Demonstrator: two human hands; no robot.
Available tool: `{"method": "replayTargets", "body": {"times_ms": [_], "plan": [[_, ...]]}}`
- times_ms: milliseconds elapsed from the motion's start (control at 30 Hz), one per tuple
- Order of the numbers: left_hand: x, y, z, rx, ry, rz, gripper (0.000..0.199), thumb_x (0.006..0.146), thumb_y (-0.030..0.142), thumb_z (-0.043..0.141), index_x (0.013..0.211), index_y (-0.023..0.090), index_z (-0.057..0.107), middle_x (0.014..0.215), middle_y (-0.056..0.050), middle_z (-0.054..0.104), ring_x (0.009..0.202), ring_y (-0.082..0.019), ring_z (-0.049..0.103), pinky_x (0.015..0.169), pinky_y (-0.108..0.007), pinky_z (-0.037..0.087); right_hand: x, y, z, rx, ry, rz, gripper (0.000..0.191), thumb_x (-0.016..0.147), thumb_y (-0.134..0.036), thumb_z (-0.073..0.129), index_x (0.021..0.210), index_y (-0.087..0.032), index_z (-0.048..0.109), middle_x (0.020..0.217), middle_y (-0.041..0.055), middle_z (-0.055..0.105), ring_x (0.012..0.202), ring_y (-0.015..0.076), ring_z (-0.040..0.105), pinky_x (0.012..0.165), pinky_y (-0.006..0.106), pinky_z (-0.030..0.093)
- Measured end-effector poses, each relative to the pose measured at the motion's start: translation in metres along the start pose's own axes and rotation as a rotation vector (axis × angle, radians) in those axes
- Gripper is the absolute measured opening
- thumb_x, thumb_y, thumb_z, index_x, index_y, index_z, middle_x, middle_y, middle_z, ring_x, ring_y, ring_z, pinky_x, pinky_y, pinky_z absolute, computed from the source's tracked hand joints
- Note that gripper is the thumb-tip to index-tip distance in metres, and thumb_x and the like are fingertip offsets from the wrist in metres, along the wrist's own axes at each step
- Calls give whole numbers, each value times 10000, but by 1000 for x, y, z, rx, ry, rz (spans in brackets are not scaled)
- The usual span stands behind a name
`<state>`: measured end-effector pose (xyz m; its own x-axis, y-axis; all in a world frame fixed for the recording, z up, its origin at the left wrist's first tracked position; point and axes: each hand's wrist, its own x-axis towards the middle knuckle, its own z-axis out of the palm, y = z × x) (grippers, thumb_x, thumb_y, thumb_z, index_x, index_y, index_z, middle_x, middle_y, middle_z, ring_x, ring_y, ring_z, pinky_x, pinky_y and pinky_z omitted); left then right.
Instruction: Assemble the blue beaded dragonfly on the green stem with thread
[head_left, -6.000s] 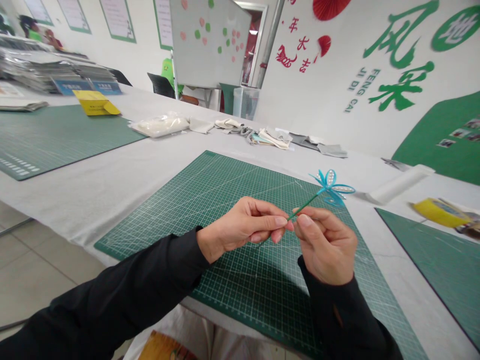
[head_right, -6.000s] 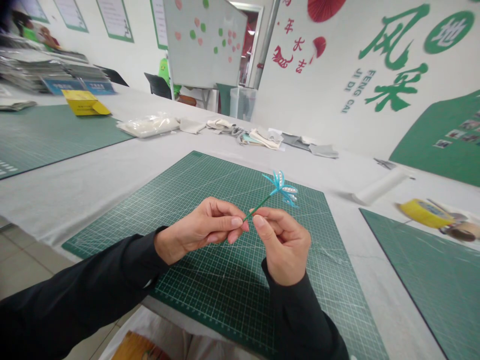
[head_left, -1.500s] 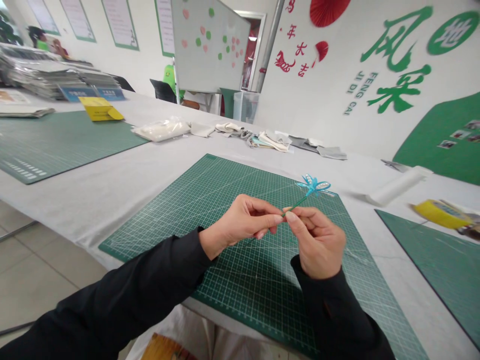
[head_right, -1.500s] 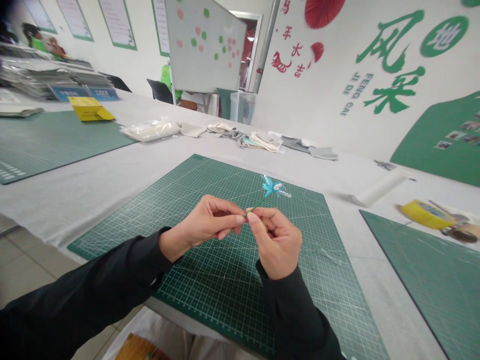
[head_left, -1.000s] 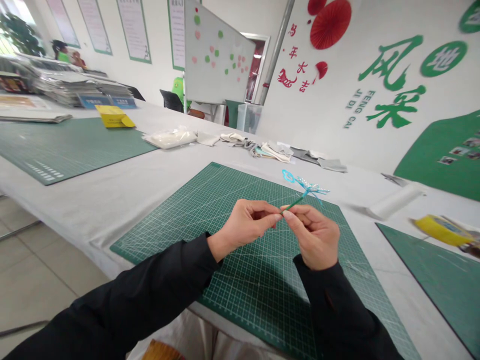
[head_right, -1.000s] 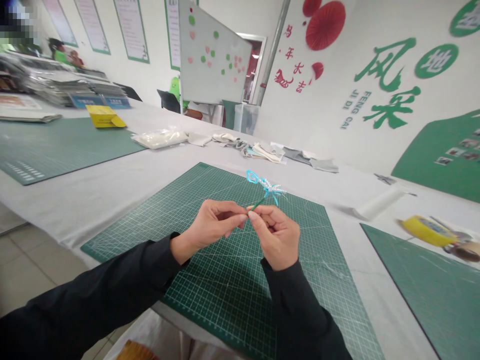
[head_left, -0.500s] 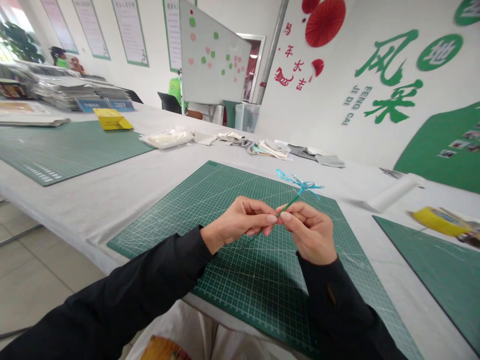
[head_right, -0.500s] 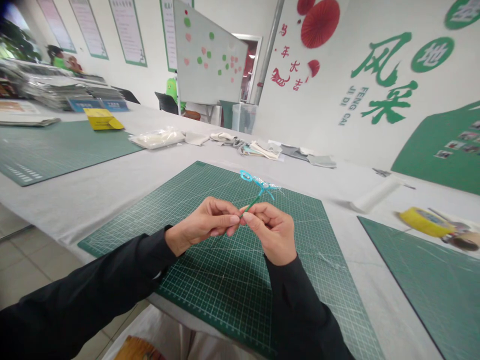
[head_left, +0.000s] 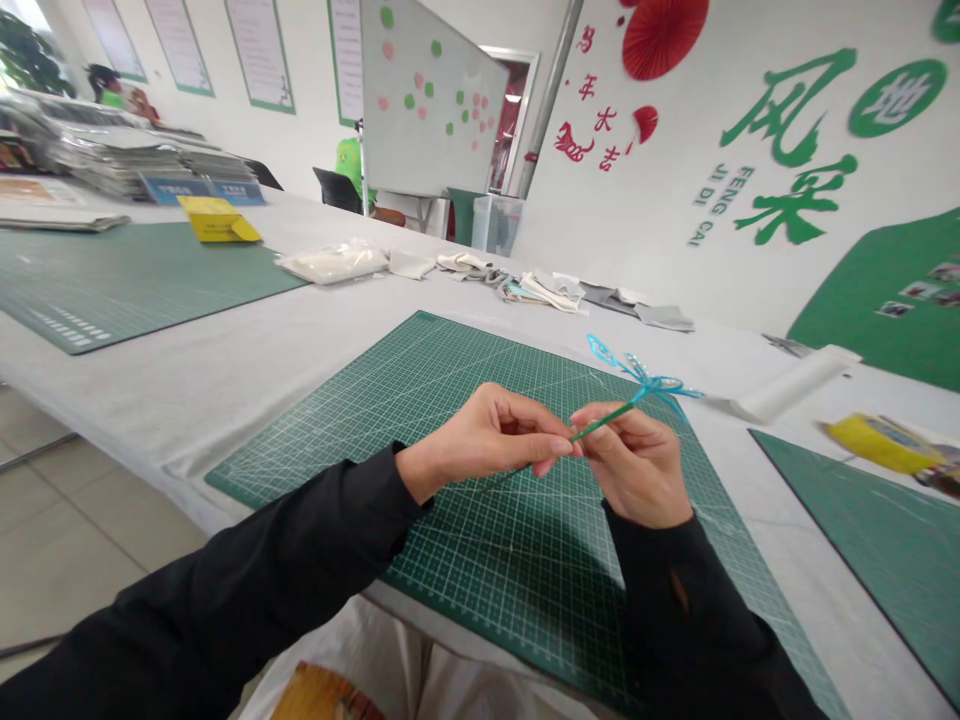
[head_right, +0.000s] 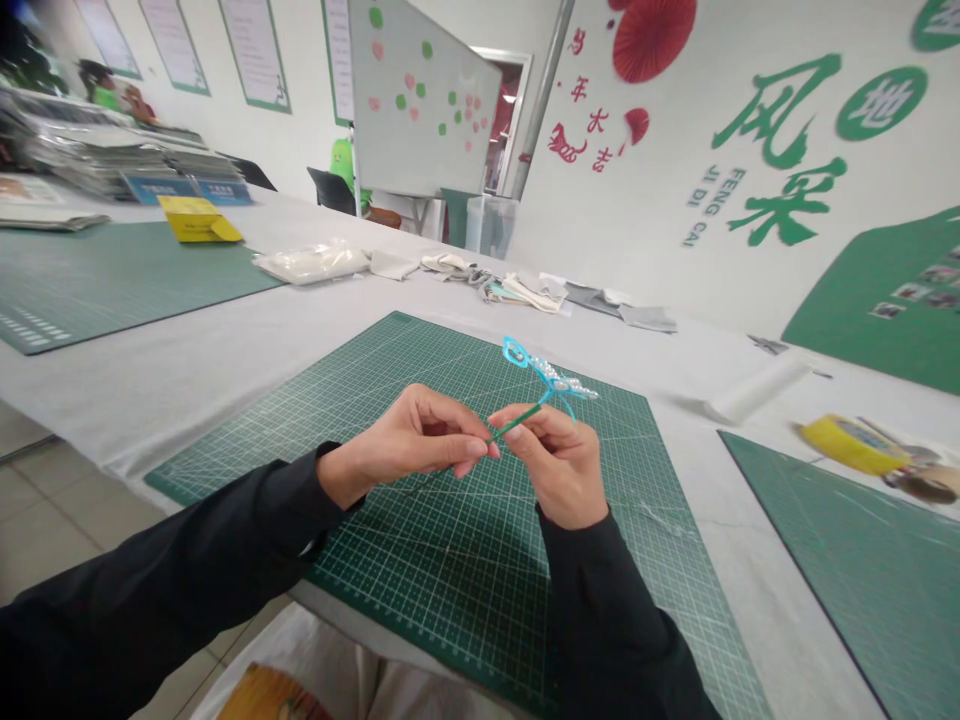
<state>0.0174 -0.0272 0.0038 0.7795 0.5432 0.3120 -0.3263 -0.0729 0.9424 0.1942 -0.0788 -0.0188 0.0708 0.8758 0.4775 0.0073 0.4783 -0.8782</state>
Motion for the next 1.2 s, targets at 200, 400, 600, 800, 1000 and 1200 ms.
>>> {"method": "replayTargets", "body": {"times_ms": [200,400,600,800,1000,1200], "plan": [[-1,-1,1,10,-49,11,163,757,234,667,786,78,702,549,-1,567,519,-68,500,492,-197,360,0,-3,2,-63,57,33,102,733,-324,715,780,-235,733,673,18,661,541,117,552,472,261,433],[-1,0,0,5,-66,-10,185,747,259,676,773,78,702,544,-8,559,510,-72,491,470,-195,360,-1,-4,2,-55,49,33,94,717,-326,730,751,-239,737,673,20,670,528,118,547,467,270,438],[-3,2,-4,-21,-142,-125,229,763,300,661,842,91,711,542,7,548,386,-20,337,354,-175,213,0,-10,6,44,-36,42,50,720,-309,729,735,-263,743,596,-11,634,464,87,510,417,232,399],[-3,1,-5,-68,-191,-122,193,768,270,657,830,96,710,539,11,551,375,-14,335,356,-178,202,3,-15,10,69,-58,57,82,693,-328,744,704,-246,741,558,-14,604,418,86,473,386,240,383],[-3,-1,-6,-82,-165,-103,174,770,258,655,822,100,708,543,7,556,378,-15,340,341,-169,198,3,-14,12,59,52,58,100,645,-339,775,660,-249,735,507,-16,578,416,95,457,395,257,385],[-3,2,-7,-32,-133,-116,186,764,269,659,813,96,704,535,9,555,382,-17,340,344,-165,213,3,-15,13,24,72,41,125,653,-359,763,631,-243,721,415,-40,478,398,90,414,391,249,356]]}}
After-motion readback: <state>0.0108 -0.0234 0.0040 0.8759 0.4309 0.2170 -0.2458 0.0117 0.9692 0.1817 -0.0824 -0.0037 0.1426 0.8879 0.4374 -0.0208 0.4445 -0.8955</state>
